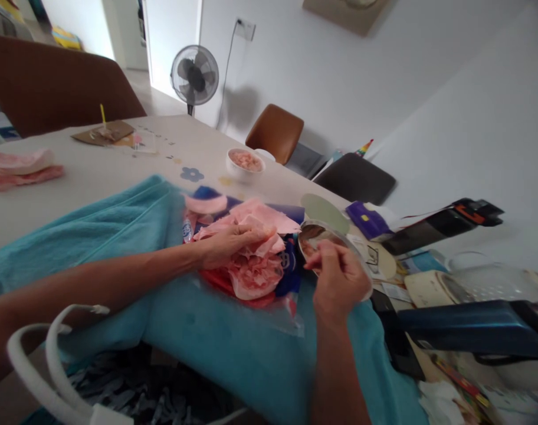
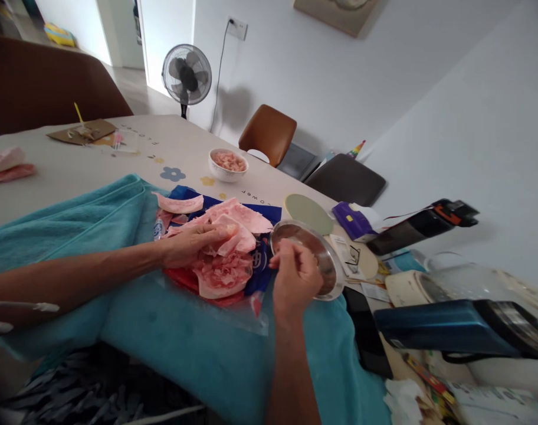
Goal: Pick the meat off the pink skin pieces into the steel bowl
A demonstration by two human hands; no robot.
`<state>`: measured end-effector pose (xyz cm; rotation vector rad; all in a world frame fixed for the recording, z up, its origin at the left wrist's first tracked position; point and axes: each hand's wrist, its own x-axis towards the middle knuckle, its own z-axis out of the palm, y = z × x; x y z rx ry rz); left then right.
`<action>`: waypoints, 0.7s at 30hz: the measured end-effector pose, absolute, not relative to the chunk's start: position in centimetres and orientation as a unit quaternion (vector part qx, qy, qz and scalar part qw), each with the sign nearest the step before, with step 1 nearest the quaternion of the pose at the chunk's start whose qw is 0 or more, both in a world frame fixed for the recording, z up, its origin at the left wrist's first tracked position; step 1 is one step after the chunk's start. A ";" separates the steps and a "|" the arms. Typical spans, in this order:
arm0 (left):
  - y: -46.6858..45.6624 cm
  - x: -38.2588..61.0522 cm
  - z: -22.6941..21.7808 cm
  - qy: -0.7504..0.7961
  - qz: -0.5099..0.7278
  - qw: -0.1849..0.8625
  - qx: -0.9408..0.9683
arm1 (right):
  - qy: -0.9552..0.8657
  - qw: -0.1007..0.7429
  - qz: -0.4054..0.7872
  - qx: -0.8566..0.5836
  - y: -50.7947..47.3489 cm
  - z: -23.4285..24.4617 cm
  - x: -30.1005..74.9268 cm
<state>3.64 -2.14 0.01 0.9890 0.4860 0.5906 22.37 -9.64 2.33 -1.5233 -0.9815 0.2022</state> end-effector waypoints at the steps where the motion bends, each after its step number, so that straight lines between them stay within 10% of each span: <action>1: -2.2 3.6 0.0 0.233 0.277 0.806 0.468 | -0.426 0.585 -0.002 -0.690 -9.6 2.5 23.5; 9: -2.5 3.5 -0.1 0.251 0.279 0.759 0.532 | -0.457 0.363 -0.166 -0.795 -9.0 1.9 28.5; 15: -2.3 3.5 -0.2 0.217 0.278 0.737 0.576 | -0.449 0.441 -0.185 -0.755 -9.5 2.7 27.9; 21: -2.5 3.5 0.1 0.220 0.293 0.677 0.638 | -0.465 0.557 0.181 -0.664 -9.6 2.6 23.4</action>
